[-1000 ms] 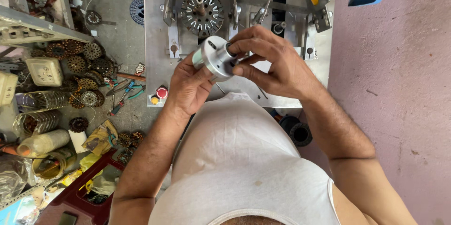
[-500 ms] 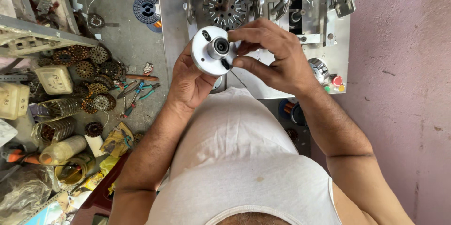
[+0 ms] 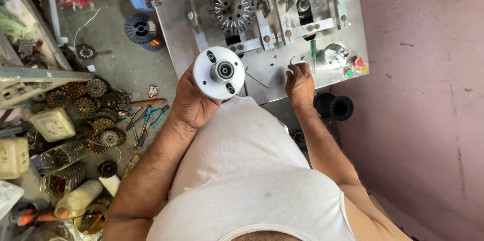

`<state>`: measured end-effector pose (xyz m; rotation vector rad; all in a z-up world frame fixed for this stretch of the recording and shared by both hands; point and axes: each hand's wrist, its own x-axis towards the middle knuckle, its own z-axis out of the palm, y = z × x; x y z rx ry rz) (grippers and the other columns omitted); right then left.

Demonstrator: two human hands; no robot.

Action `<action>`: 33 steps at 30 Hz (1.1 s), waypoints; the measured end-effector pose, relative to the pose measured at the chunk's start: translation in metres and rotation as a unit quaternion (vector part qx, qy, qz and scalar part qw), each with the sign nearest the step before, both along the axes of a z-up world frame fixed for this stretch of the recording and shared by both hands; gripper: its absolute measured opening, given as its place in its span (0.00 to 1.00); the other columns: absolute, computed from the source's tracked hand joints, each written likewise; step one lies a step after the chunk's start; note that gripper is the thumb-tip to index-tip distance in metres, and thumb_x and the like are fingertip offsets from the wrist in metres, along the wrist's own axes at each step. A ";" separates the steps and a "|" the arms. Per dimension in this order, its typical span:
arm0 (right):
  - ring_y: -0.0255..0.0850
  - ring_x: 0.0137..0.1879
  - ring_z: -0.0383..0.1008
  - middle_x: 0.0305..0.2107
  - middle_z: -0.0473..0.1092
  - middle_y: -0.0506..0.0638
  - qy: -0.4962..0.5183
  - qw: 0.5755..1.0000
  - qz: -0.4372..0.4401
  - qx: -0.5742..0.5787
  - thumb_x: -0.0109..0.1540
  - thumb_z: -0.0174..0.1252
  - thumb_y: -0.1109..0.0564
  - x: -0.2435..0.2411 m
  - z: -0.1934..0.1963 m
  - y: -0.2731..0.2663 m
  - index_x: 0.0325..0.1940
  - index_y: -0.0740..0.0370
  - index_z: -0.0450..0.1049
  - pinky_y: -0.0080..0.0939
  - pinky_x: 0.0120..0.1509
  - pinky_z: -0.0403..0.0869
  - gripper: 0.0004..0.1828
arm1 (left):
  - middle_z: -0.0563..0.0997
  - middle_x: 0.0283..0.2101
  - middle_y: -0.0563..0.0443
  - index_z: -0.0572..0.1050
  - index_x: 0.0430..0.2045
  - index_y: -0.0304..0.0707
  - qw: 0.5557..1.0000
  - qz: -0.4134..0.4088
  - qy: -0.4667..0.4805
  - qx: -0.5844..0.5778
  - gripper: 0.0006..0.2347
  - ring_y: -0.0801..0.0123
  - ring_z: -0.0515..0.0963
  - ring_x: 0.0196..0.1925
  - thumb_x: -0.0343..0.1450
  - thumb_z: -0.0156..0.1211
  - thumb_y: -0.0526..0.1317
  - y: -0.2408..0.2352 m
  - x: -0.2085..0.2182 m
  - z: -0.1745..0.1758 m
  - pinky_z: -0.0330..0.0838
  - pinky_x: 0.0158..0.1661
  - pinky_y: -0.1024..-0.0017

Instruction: The person assembles a metal motor component by hand, using a small hex key to tighten screws into a cylindrical hub.

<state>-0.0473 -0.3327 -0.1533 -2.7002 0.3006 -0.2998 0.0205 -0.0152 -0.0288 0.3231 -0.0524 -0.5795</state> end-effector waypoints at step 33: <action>0.42 0.39 0.79 0.37 0.77 0.50 0.003 0.999 0.032 0.007 0.65 0.64 0.56 0.036 0.059 -0.033 0.45 0.59 0.77 0.42 0.40 0.78 0.07 | 0.80 0.57 0.42 0.69 0.62 0.31 0.999 -0.017 0.009 -0.035 0.29 0.61 0.80 0.59 0.66 0.76 0.31 -0.028 -0.017 0.002 0.76 0.63 0.59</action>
